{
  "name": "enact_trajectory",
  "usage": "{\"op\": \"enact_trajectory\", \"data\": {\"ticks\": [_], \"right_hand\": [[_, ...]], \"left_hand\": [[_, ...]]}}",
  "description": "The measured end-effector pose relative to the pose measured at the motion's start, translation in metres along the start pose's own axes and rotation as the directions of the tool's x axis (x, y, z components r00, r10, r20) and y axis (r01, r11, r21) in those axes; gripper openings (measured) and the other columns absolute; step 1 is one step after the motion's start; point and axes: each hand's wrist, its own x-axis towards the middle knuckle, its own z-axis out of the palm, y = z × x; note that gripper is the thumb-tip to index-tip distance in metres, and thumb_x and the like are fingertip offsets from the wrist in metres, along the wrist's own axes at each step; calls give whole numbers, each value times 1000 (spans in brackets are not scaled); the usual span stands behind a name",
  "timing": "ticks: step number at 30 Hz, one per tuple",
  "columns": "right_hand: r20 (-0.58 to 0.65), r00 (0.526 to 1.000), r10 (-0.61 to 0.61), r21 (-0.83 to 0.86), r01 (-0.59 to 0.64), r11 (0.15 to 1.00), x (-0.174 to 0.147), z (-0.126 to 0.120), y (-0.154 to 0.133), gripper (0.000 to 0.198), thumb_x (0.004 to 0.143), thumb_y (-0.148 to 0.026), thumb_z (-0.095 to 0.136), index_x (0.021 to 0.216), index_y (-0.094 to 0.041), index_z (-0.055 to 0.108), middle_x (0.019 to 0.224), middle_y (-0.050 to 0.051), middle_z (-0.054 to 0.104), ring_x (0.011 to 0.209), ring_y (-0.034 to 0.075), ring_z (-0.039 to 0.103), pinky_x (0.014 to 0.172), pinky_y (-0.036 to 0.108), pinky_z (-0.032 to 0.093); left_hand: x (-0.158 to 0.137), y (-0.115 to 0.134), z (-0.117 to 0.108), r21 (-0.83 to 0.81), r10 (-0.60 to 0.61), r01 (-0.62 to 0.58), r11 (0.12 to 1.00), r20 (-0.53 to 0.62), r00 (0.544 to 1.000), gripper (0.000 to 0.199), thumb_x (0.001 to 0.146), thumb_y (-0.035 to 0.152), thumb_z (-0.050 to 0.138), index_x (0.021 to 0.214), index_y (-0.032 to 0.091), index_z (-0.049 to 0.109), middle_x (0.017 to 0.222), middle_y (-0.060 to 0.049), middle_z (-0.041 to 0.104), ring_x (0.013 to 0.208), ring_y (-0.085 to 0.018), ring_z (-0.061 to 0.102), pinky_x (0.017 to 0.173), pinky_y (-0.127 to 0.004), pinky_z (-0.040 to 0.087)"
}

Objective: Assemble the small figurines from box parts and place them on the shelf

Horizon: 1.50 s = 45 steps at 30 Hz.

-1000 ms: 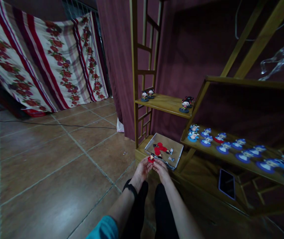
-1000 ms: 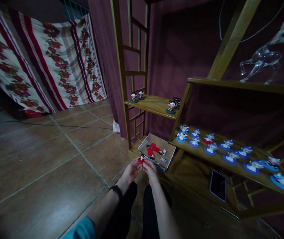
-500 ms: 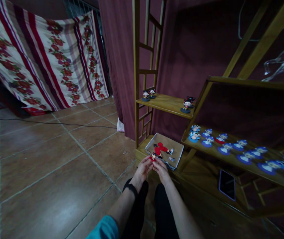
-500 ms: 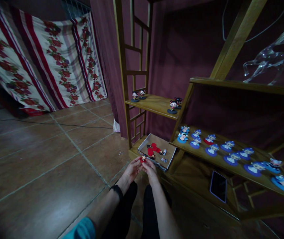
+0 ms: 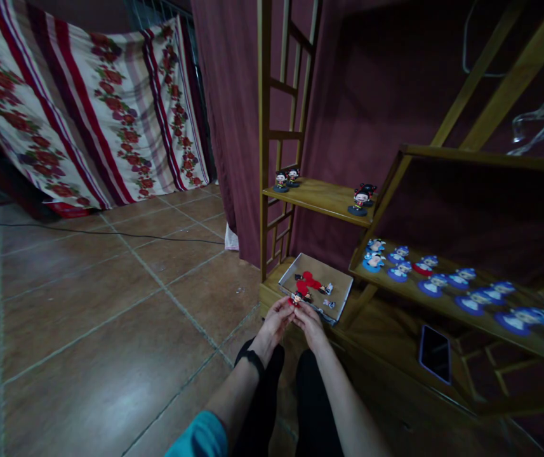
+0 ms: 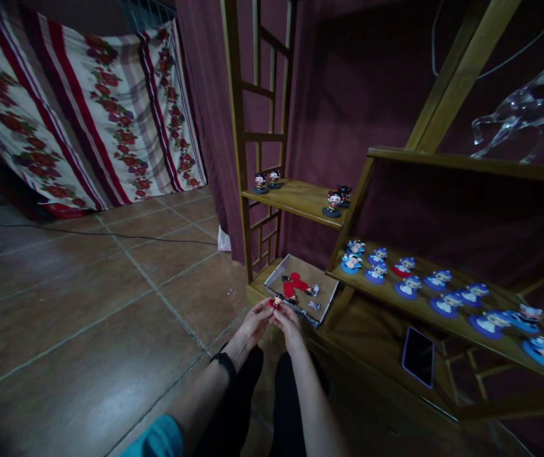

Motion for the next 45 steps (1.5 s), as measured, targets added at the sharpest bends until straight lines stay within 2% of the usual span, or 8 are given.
{"op": "enact_trajectory", "data": {"ticks": [9,20,33,40,45], "right_hand": [[2,999,-33,3,33,999,-1,1,-6,43,56,-35,71,97,-23,63,97,5,66,87,20,60,74,31,46],[-8,999,-53,50,54,997,-2,3,-4,46,56,-36,71,100,-25,62,105,5,64,96,22,57,79,34,46],[-69,997,-15,48,18,999,-2,6,-7,49,56,-38,71,102,-25,60,106,5,63,95,22,57,75,32,46],[-90,996,-21,41,25,999,-3,8,-10,47,56,-41,70,99,-25,61,107,4,62,94,22,57,72,31,46],[-68,997,-21,52,25,998,-4,7,-14,42,58,-42,68,97,-25,62,107,4,62,92,21,57,72,30,45]], "left_hand": [[-1,3,2,-8,-1,1,1000,24,1000,43,59,8,71,99,17,58,91,-6,65,79,-14,61,75,-26,45],[-2,5,7,-49,-34,33,998,-16,999,40,60,9,70,98,17,58,93,-6,65,82,-15,61,79,-28,46],[-3,8,8,-65,-44,42,997,-32,998,34,64,10,68,96,17,58,92,-5,65,82,-14,61,80,-28,46],[0,11,8,-61,-77,76,995,-23,997,34,66,14,67,98,16,57,96,-8,64,84,-15,61,79,-29,46],[3,12,6,-59,-146,144,988,-28,989,31,71,20,63,101,18,57,93,-8,64,81,-14,62,74,-25,48]]}}
